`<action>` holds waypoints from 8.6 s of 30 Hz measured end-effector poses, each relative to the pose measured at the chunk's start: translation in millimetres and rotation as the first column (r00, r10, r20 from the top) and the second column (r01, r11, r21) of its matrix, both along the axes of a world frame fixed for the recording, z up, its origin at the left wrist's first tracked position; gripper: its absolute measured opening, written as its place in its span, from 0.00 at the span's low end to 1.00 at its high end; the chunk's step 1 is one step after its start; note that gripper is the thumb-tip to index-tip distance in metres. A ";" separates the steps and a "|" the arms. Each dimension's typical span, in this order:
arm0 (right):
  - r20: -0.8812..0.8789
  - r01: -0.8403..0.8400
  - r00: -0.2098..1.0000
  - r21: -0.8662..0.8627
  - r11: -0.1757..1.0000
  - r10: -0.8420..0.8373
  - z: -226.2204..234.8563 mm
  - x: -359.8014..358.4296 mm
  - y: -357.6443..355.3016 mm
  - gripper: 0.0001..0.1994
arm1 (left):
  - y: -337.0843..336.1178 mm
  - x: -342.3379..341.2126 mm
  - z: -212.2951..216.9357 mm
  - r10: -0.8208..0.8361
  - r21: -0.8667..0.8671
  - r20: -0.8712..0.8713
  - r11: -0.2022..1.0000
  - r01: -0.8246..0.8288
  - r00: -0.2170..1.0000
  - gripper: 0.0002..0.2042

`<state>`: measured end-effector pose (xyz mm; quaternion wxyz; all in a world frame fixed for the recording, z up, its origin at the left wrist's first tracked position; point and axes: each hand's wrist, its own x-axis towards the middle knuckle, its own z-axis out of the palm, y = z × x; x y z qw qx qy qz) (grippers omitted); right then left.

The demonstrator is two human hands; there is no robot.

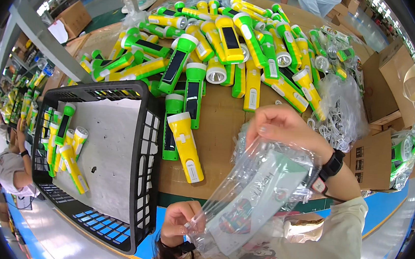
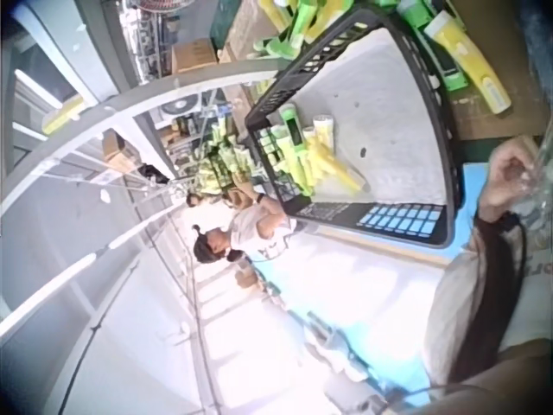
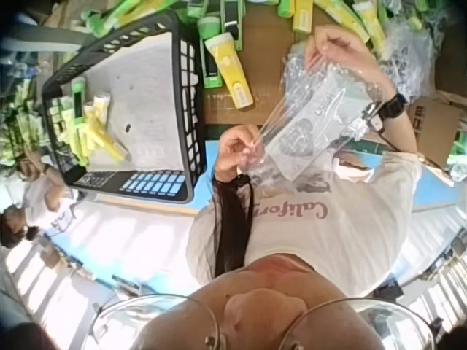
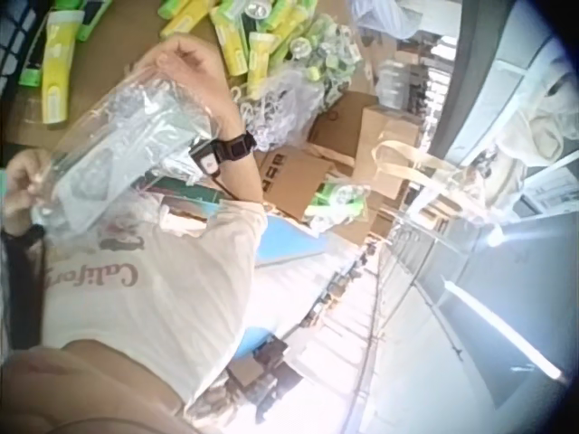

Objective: Place flashlights and charging cables into individual plastic bags.

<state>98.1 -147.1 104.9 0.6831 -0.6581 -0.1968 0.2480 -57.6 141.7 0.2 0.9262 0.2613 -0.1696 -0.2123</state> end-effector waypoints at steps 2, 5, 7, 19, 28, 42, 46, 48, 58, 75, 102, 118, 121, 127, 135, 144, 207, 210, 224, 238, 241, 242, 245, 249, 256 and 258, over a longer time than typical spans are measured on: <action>0.291 0.101 0.957 -0.329 0.939 -0.001 10.9 34.3 9.6 0.14 | 5.6 -1.7 1.7 0.092 0.109 0.077 0.989 -0.100 0.993 0.11; 0.788 0.553 0.616 -0.438 0.708 0.007 -1.4 110.5 17.2 0.15 | 9.4 -2.6 18.3 0.174 0.272 0.155 0.939 -0.212 0.972 0.13; 0.857 0.749 0.514 -0.471 0.466 0.038 5.4 157.0 33.5 0.20 | 11.1 -0.3 26.8 0.162 0.408 0.293 0.870 -0.276 0.942 0.13; 0.825 0.788 0.552 -0.562 0.251 0.116 -3.6 194.8 66.6 0.31 | 5.8 -0.4 60.9 0.127 0.601 0.656 0.509 -0.616 0.744 0.11; 0.544 0.246 0.815 -0.012 0.969 -0.200 35.0 24.9 5.9 0.25 | -18.4 36.6 78.9 -0.101 0.631 0.767 0.300 -0.716 0.634 0.12; 0.504 -0.055 0.861 -0.036 0.998 0.066 40.3 -74.6 -58.1 0.27 | -61.7 62.9 80.4 -0.248 0.593 0.804 0.274 -0.757 0.540 0.13; 0.786 0.178 0.537 -0.460 0.870 0.306 19.5 -73.0 -48.9 0.19 | -69.1 62.6 74.5 -0.237 0.518 0.855 0.350 -0.781 0.461 0.10; 0.813 0.305 0.429 -0.542 0.783 0.395 11.5 -73.1 -46.5 0.18 | -71.0 61.3 77.1 -0.237 0.526 0.850 0.367 -0.767 0.470 0.11; 0.719 0.704 0.309 -0.613 0.359 0.623 -14.9 -83.0 -16.3 0.15 | -80.4 80.0 74.1 -0.301 0.543 0.833 0.283 -0.790 0.464 0.11; 0.577 0.504 0.810 -0.597 0.624 -0.102 -9.2 4.5 -59.1 0.16 | -61.4 63.3 25.6 -0.069 0.595 0.802 0.173 -0.785 0.593 0.13; 0.853 0.743 0.516 -0.401 0.536 -0.077 -28.0 -122.9 0.5 0.12 | -87.5 59.1 14.6 0.416 0.585 0.682 0.183 -0.790 0.601 0.07; 0.867 0.710 0.486 -0.315 0.629 -0.114 -24.7 -110.2 -18.1 0.12 | -103.0 57.8 13.3 0.457 0.456 0.721 0.251 -0.854 0.520 0.04; 0.841 0.723 0.505 -0.289 0.627 -0.195 -20.8 -118.0 -1.1 0.14 | -115.8 65.3 26.7 0.542 0.375 0.698 0.281 -0.883 0.468 0.08; 0.870 0.776 0.445 -0.257 0.576 -0.211 0.8 -116.1 0.2 0.18 | -108.5 78.0 59.8 0.463 0.236 0.854 0.064 -0.970 0.238 0.08; 0.780 0.590 0.367 0.226 0.775 -0.507 8.3 -101.4 31.8 0.15 | -119.7 68.2 88.8 0.420 0.203 0.879 0.098 -0.974 0.226 0.07; 0.626 0.776 0.548 -0.133 0.617 -0.555 -11.5 -127.3 -14.6 0.05 | -114.7 75.2 63.5 0.744 0.468 0.566 0.063 -0.881 0.354 0.07; 0.656 0.916 0.279 0.036 0.398 -0.701 -30.9 -22.9 -143.2 0.23 | -143.4 69.6 30.6 -0.593 0.802 0.520 0.089 -0.591 0.615 0.41; 0.807 0.773 0.552 -0.400 0.493 -0.210 -27.8 -83.3 -113.0 0.18 | -142.0 73.9 26.1 -0.587 0.809 0.503 0.059 -0.585 0.635 0.42; 0.744 0.638 0.498 -0.662 0.394 0.446 -62.0 -127.1 -129.9 0.12 | -141.9 80.5 28.9 -0.580 0.804 0.529 0.109 -0.584 0.619 0.36; 0.741 0.574 0.520 -0.672 0.468 0.426 -51.6 -113.0 -133.7 0.16 | -137.8 77.3 24.3 -0.569 0.795 0.545 0.117 -0.595 0.616 0.33; 0.712 0.594 0.480 -0.694 0.407 0.513 -54.8 -114.1 -135.1 0.17 | -137.0 77.6 25.1 -0.565 0.790 0.552 0.120 -0.601 0.613 0.33; 0.711 0.593 0.479 -0.695 0.407 0.515 -57.4 -114.8 -133.8 0.17 | -136.2 77.8 24.2 -0.573 0.786 0.553 0.118 -0.607 0.605 0.33; 0.739 0.662 0.368 -0.635 0.399 0.565 -69.2 -114.9 -131.3 0.17 | -135.5 78.2 25.0 -0.571 0.778 0.561 0.117 -0.617 0.599 0.33; 0.820 0.747 0.272 -0.510 0.427 0.504 -74.4 -107.5 -134.5 0.17 | -135.8 78.9 26.3 -0.584 0.776 0.558 0.116 -0.620 0.589 0.31; 0.848 0.745 0.287 -0.490 0.453 0.446 -40.2 -94.1 -114.8 0.21 | -141.2 74.7 37.3 -0.405 0.735 0.662 0.188 -0.651 0.631 0.28; 0.856 0.708 0.324 -0.502 0.497 0.403 -26.0 -96.0 -106.1 0.21 | -144.0 74.0 37.4 -0.315 0.661 0.742 0.199 -0.723 0.592 0.24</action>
